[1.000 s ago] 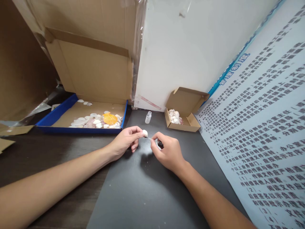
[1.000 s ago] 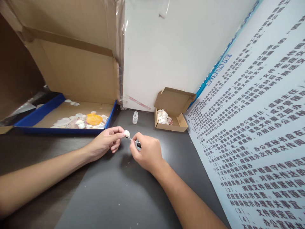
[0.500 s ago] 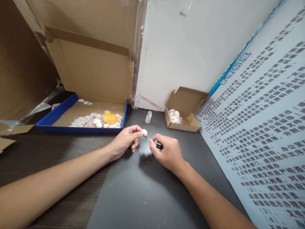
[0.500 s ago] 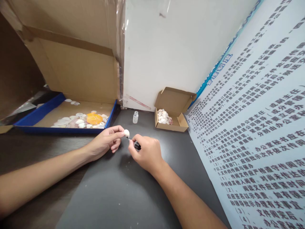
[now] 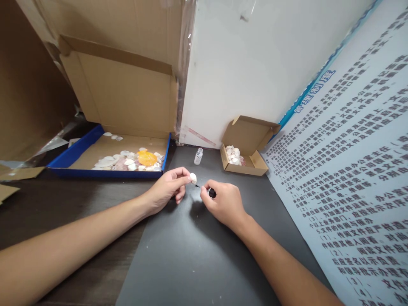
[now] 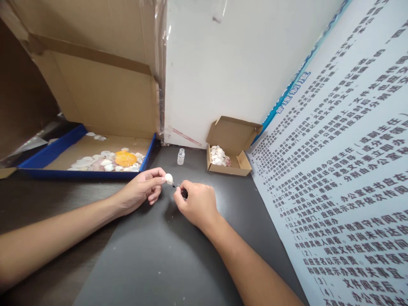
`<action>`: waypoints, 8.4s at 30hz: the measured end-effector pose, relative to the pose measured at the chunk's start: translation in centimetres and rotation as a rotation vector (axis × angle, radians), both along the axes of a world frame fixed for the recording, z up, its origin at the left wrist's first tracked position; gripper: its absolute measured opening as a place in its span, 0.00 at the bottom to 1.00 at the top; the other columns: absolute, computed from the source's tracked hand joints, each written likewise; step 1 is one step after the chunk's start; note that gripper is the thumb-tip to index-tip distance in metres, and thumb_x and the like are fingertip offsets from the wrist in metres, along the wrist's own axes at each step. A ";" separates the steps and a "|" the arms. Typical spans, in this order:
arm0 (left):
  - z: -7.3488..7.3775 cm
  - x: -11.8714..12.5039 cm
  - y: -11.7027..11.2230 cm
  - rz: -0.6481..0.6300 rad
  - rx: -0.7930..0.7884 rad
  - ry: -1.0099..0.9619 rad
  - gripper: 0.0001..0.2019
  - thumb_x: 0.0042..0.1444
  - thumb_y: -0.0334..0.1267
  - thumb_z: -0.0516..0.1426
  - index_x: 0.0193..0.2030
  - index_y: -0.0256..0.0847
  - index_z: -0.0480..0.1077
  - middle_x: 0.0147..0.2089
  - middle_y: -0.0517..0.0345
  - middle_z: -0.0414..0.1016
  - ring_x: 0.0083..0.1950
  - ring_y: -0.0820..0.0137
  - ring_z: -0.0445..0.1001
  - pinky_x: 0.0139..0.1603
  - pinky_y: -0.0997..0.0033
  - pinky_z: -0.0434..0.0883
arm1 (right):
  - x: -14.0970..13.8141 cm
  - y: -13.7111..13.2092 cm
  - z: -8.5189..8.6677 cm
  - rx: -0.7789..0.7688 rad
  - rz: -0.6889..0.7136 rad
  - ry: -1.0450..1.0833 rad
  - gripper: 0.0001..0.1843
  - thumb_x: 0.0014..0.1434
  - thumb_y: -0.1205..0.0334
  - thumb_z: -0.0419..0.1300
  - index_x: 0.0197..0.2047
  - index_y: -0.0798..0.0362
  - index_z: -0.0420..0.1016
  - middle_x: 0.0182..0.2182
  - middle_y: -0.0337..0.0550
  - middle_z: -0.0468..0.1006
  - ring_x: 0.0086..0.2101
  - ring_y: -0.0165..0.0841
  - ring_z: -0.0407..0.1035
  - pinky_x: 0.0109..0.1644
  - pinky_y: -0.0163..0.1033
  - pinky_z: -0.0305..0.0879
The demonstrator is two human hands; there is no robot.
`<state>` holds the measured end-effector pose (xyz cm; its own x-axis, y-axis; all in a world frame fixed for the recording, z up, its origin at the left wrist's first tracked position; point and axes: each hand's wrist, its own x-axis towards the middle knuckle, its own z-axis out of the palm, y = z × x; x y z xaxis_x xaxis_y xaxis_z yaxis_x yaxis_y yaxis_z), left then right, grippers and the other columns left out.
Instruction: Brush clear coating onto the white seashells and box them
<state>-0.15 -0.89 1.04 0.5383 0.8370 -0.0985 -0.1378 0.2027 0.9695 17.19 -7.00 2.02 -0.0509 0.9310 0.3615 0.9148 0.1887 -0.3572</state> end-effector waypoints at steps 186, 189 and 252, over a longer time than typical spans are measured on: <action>-0.5 -0.1 0.2 -0.102 0.001 -0.011 0.09 0.55 0.42 0.59 0.37 0.41 0.65 0.14 0.71 0.58 0.14 0.80 0.55 0.15 0.81 0.58 | 0.0 -0.1 -0.1 0.073 0.141 0.140 0.12 0.63 0.58 0.53 0.31 0.52 0.73 0.19 0.35 0.68 0.20 0.26 0.59 0.28 0.32 0.52; -0.5 -0.1 0.2 -0.092 -0.002 -0.023 0.09 0.53 0.41 0.60 0.37 0.40 0.65 0.17 0.70 0.61 0.14 0.80 0.56 0.15 0.80 0.57 | 0.0 -0.2 -0.2 0.073 0.142 0.141 0.12 0.63 0.57 0.53 0.31 0.52 0.73 0.19 0.35 0.68 0.20 0.26 0.59 0.27 0.32 0.52; 0.0 0.0 0.0 0.032 -0.091 -0.082 0.07 0.53 0.38 0.58 0.33 0.41 0.63 0.17 0.70 0.57 0.15 0.80 0.54 0.15 0.80 0.55 | 0.3 0.0 0.6 -0.074 0.078 0.129 0.12 0.62 0.58 0.50 0.27 0.51 0.64 0.19 0.34 0.66 0.22 0.29 0.57 0.28 0.35 0.47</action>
